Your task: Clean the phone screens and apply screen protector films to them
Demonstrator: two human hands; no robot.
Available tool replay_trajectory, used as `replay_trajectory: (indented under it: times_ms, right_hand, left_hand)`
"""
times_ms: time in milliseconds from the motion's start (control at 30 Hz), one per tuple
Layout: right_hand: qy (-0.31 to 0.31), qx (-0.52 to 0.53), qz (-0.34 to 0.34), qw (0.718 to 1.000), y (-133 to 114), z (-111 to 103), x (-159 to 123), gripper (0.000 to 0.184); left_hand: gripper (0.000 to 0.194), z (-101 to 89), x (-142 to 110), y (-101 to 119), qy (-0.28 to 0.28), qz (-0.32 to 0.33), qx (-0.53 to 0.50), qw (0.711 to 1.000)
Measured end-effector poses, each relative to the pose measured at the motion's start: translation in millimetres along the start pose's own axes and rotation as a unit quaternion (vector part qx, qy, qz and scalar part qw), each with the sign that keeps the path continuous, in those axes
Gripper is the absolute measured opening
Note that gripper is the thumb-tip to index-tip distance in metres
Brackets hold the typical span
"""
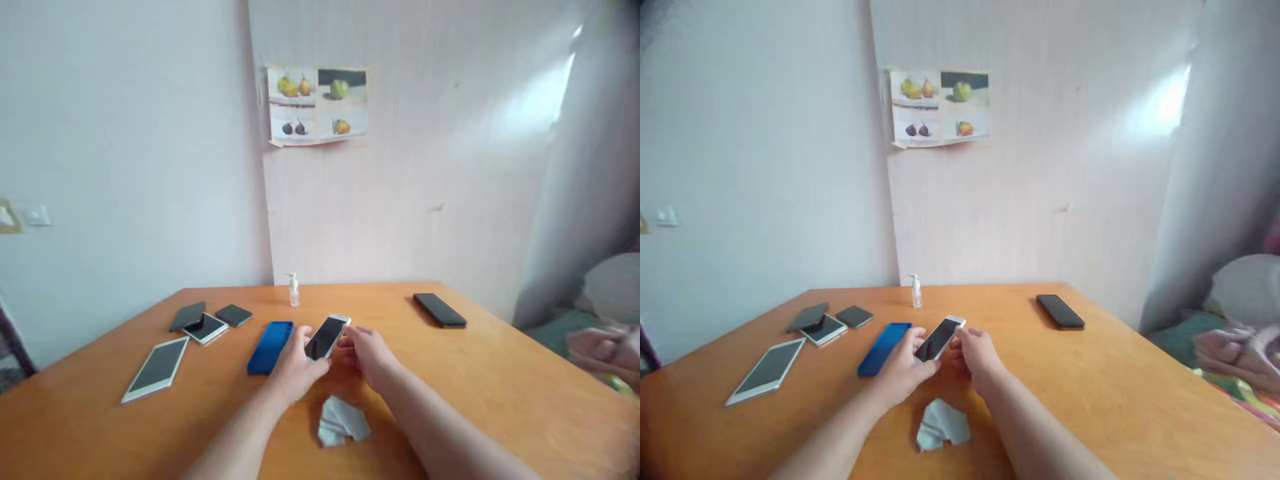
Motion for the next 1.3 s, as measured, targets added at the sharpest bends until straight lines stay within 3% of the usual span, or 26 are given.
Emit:
replay_trajectory:
  times_ms: [100, 200, 333, 500, 633, 733, 867, 933, 1100, 1300]
  right_hand:
    - [-0.019, -0.016, 0.020, 1.000, 2, 3, -3, 0.021]
    - [-0.090, -0.098, 0.010, 0.991, 1, 3, -13, 0.027]
    - [-0.218, -0.286, -0.059, 0.931, -10, 0, -35, 0.038]
    - [-0.254, -0.446, -0.092, 0.854, -20, -3, -54, 0.045]
    - [-0.259, -0.484, -0.117, 0.828, -12, 2, -52, 0.023]
    - [-0.243, -0.454, -0.143, 0.845, -5, 4, -45, 0.015]
    - [-0.175, -0.346, -0.127, 0.913, -5, 0, -34, 0.020]
    - [-0.114, -0.312, -0.147, 0.932, -8, -3, -28, 0.017]
    - [0.037, -0.224, -0.189, 0.955, -5, -16, -7, 0.019]
    - [0.102, -0.141, -0.179, 0.968, 8, -26, 11, 0.025]
  left_hand:
    - [0.054, -4.7, 0, -1, 0.014, -0.012, -0.002, 1.000]
    - [0.050, -9.3, 1, -2, 0.032, -0.019, 0.027, 0.999]
    - [0.047, -12.4, 2, -2, 0.038, -0.038, 0.100, 0.994]
    - [0.045, -11.7, 1, -1, 0.023, -0.024, 0.136, 0.990]
    - [0.042, -11.2, 1, 3, 0.016, -0.023, 0.152, 0.988]
    - [0.042, -11.2, 0, 7, 0.011, -0.026, 0.150, 0.988]
    - [0.037, -11.0, -1, 10, 0.005, -0.017, 0.149, 0.989]
    - [0.035, -10.5, -2, 10, -0.001, -0.003, 0.154, 0.988]
    - [0.036, -8.1, -3, 9, -0.005, 0.035, 0.170, 0.985]
    - [0.043, -5.6, -5, 11, -0.002, 0.051, 0.183, 0.982]
Point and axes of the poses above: each hand's wrist, its own x-axis towards the middle knuckle, its own z-axis out of the palm, y = z × x, the point moved 1 cm from there along x, towards the middle knuckle, and after that the axes turned 8 degrees about -y, right-handed, at the moved point
